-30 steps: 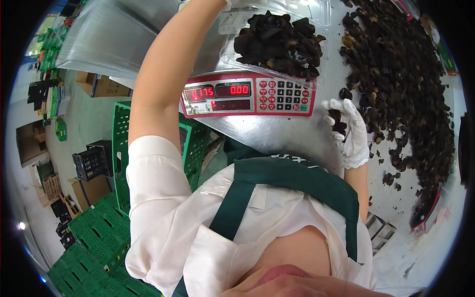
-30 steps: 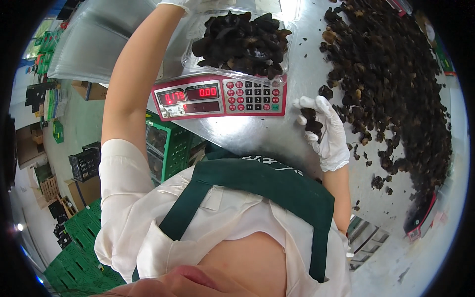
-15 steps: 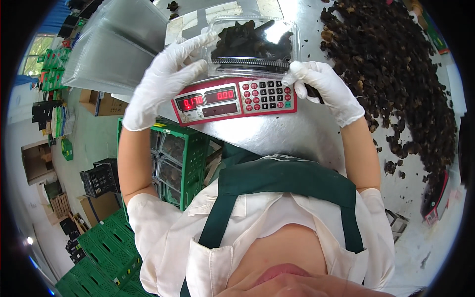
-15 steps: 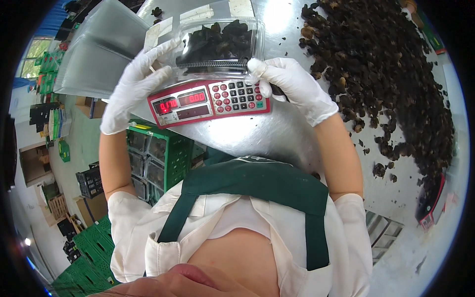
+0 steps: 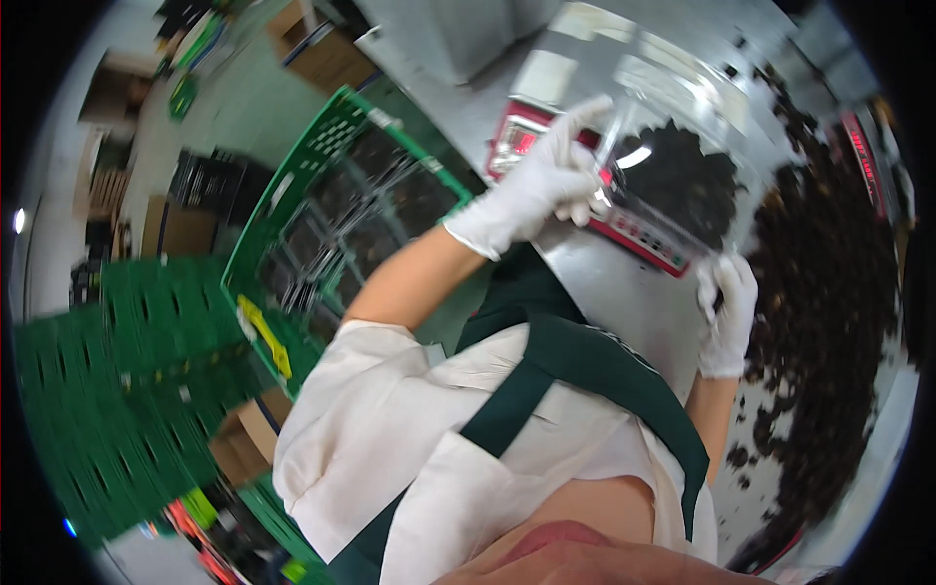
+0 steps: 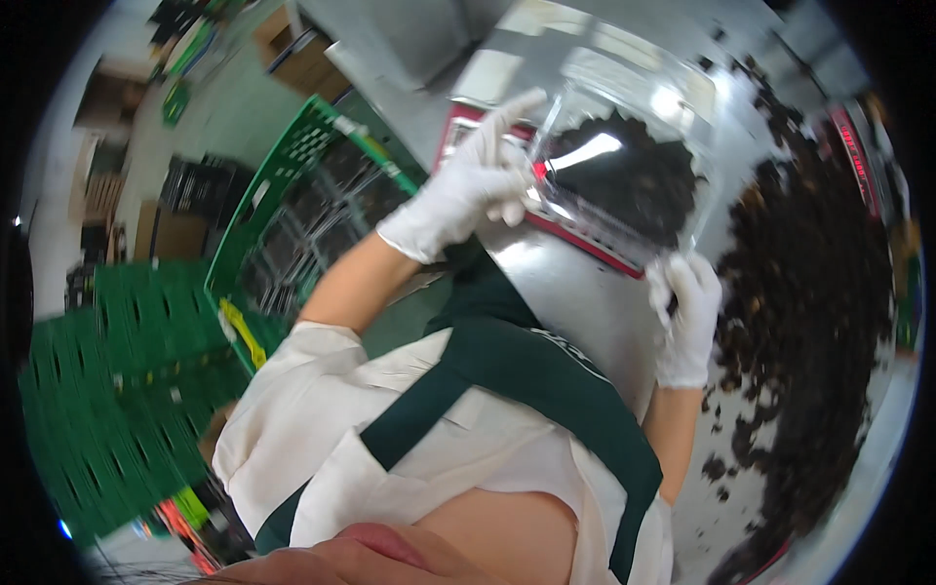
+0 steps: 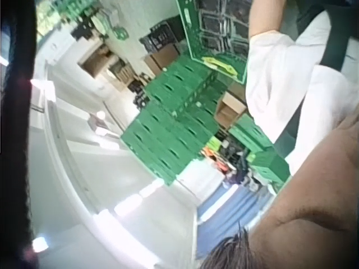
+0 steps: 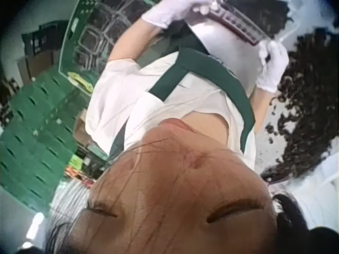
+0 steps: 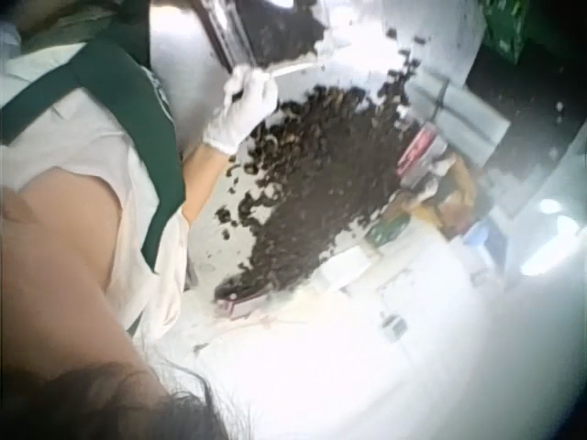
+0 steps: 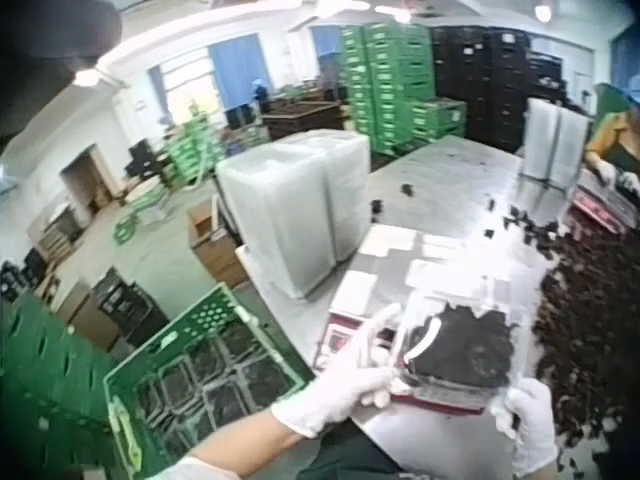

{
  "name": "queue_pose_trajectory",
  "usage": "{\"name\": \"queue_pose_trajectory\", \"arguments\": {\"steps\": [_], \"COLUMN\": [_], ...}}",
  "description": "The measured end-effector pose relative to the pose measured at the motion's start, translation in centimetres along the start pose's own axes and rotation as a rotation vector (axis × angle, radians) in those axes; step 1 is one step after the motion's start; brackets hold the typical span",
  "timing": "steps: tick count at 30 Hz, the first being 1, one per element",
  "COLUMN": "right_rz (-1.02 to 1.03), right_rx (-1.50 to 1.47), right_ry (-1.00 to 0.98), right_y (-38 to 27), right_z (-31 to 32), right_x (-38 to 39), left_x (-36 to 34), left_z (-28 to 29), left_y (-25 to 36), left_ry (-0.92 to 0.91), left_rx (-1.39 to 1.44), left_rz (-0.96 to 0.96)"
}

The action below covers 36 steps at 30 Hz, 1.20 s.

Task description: The person sorts through a pile of dried fungus on a metal table by hand, places them into plastic containers on a digital scale to reach a target weight, and then moves the filled containers to a green crate.

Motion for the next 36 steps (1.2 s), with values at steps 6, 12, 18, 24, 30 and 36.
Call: {"name": "queue_pose_trajectory", "arguments": {"steps": [6,12,18,24,30,36], "right_rz": [0.309,0.391,0.714,0.447,0.032,-0.078], "right_rx": [0.503,0.621,0.641,0.655,0.430,0.242], "right_ry": [-0.573,-0.998,-1.267,-1.063,-0.616,-0.212], "right_y": [-5.5,-8.0,-7.0,-4.1,-1.6,4.2], "right_z": [-6.4,-18.4,-25.2,-23.0,-9.7,0.8], "right_x": [2.1,3.7,7.3,5.2,1.2,2.6], "left_x": [11.9,20.6,25.3,32.7,45.4,42.9], "left_z": [6.3,11.0,12.3,23.4,36.7,40.2], "left_y": [1.3,4.2,3.7,-1.0,-6.5,-5.2], "left_ry": [0.165,0.320,0.334,0.730,1.177,1.112], "left_rx": [-0.543,-0.731,-0.129,0.008,0.394,-1.186], "left_rz": [-0.082,-0.105,-0.141,-0.069,-0.282,0.989]}}
Point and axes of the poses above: each hand's wrist, its own x-axis away from the middle knuckle, its own z-axis out of the back of the hand, y = z × x, the point moved 5 cm from there along -x, towards the middle knuckle, and after that the axes turned 15 degrees about x, right-handed, at the moved point
